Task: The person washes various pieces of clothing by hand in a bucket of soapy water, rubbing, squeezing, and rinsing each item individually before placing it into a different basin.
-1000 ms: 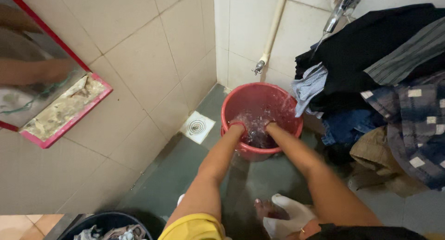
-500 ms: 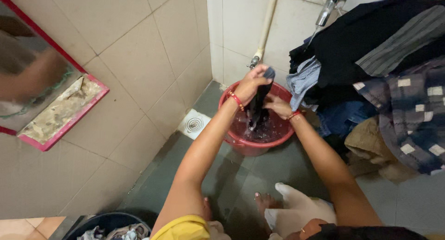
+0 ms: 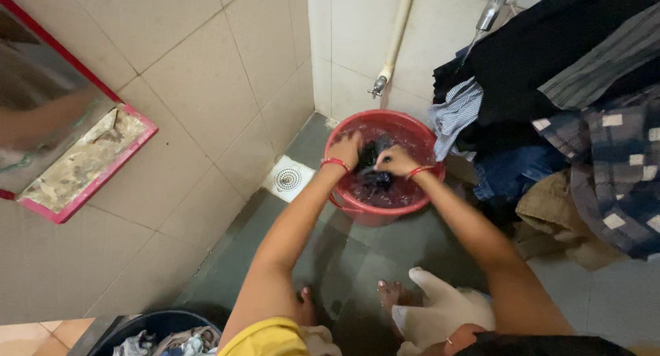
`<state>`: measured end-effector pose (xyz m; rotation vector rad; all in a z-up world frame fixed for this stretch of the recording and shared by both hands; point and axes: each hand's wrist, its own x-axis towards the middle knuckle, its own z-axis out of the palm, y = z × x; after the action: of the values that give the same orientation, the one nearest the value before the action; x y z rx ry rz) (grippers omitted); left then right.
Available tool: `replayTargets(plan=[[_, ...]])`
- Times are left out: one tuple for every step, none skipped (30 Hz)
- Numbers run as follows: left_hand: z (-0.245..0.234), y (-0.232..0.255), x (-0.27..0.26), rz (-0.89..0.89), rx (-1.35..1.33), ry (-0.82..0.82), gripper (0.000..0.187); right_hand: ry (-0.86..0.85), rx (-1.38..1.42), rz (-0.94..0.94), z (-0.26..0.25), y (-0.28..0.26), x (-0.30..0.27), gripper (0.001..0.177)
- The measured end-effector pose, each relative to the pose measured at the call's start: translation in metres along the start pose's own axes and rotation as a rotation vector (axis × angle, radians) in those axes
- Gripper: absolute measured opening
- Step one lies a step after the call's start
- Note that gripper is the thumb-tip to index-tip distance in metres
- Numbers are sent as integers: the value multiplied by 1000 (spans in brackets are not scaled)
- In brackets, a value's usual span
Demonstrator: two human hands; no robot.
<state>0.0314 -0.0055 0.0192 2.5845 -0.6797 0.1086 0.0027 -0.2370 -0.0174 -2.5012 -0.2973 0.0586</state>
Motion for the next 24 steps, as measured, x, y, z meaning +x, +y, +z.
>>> replayTargets(plan=[[20, -5, 1, -66, 151, -131, 36, -5, -182, 29, 14, -6, 0, 31], [34, -6, 0, -131, 181, -197, 34, -8, -367, 54, 22, -12, 3, 35], [45, -5, 1, -195, 211, -262, 33, -77, -432, 80, 21, -18, 9, 39], [53, -2, 2, -202, 225, -298, 34, -142, -485, 108, 23, -23, 14, 39], [59, 3, 4, -208, 239, -333, 35, -203, -519, 131, 24, -26, 19, 39], [64, 6, 4, -216, 256, -369, 37, -257, -534, 153, 27, -29, 23, 39], [67, 7, 3, -213, 251, -405, 38, -300, -541, 172, 32, -30, 25, 38], [70, 8, 1, -211, 242, -440, 38, -338, -552, 196, 35, -31, 27, 38], [73, 9, -2, -210, 232, -475, 38, -365, -560, 217, 39, -31, 29, 38], [75, 10, -3, -209, 222, -508, 39, -355, -571, 230, 41, -31, 32, 38], [77, 11, -5, -208, 212, -541, 39, -341, -578, 248, 42, -31, 35, 37], [80, 13, -9, -206, 200, -578, 40, -329, -577, 264, 44, -31, 35, 37], [83, 16, -13, -186, 212, -523, 39, -306, -580, 282, 45, -31, 36, 37], [83, 17, -13, -207, 193, -513, 40, -268, -579, 306, 42, -30, 38, 36], [82, 18, -13, -246, 173, -477, 40, -248, -582, 326, 43, -30, 37, 36], [80, 20, -9, -302, 146, -406, 41, -221, -586, 349, 40, -28, 40, 36], [76, 23, -4, -405, 113, -271, 42, -199, -590, 365, 38, -27, 41, 36], [70, 25, 1, -517, 57, -100, 43, -190, -593, 373, 39, -27, 41, 36], [65, 27, 5, -579, 14, 37, 44, -186, -595, 388, 41, -26, 40, 35], [59, 28, 10, -495, 104, 62, 45, -178, -599, 398, 41, -27, 41, 35], [55, 30, 11, -403, 209, 85, 46, -181, -602, 399, 43, -26, 40, 35], [50, 33, 14, -285, 351, 88, 48, -181, -606, 406, 45, -26, 39, 35], [45, 35, 17, -305, 254, 99, 44, -183, -610, 408, 45, -26, 39, 34], [40, 33, 20, -325, 159, 110, 41, -183, -614, 415, 45, -26, 38, 34]])
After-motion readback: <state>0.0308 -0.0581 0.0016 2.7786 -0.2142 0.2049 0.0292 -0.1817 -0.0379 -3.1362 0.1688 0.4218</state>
